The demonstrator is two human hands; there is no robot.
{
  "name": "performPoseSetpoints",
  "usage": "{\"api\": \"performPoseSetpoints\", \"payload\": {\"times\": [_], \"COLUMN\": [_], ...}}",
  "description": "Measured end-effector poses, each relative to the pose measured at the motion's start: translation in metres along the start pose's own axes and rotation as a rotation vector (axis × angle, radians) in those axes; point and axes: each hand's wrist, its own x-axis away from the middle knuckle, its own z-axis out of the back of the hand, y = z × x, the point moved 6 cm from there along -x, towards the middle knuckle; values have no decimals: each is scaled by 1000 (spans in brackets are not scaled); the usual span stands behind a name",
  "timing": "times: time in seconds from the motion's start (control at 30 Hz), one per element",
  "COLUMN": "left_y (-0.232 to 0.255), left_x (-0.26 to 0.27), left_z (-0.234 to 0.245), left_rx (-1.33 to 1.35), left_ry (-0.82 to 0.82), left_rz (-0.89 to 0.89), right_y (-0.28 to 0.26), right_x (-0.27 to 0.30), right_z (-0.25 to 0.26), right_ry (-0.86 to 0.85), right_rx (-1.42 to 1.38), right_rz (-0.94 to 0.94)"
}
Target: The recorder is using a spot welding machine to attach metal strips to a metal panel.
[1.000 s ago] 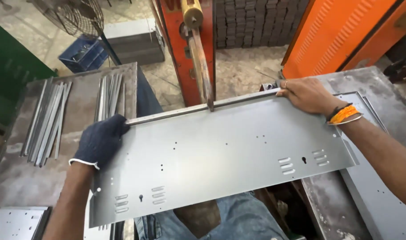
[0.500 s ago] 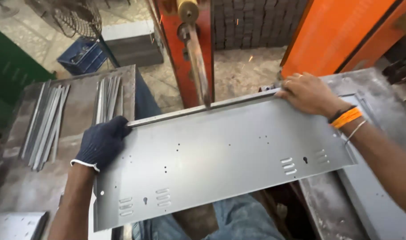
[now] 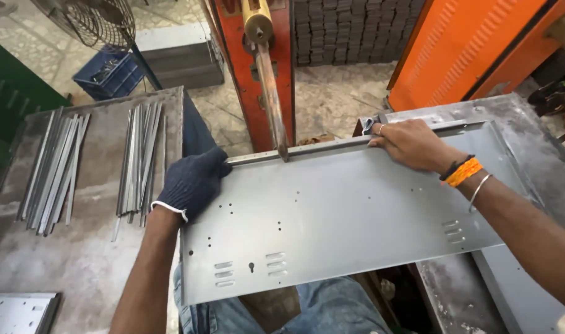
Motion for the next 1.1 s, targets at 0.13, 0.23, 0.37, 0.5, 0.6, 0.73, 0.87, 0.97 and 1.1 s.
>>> {"api": "performPoseSetpoints", "payload": {"times": [0.13,0.23,0.37,0.5,0.6,0.73,0.87,0.97,1.1], "left_y": [2,-9,-8,13,27,58,75,62,54], "left_x": [-1,-7,-1,-8,-14,-13,-20,-27,-28], "left_z": [6,-2,-2,8,9,7,-13,-34,-50], "left_rx": [9,30,14,32,-75,312,445,594,310], "left_ry": [0,7,-19,-42,69,134,293,313,364], "left_rz": [-6,-55,-12,-40,-47,9,-3,59,-98], "right_y": [1,-1,-5,1,20,57,94,109,108], "right_x": [0,0,-5,1,1,19,31,36,37], "right_z": [-8,-6,-2,7,14,11,7,3,2], "right_ry": [26,46,17,20,12,5,-47,-66,33], "right_rx": [29,46,14,48,107,86,216,235,235], "right_rz": [35,43,48,4,-35,-45,-137,-191,-94]}}
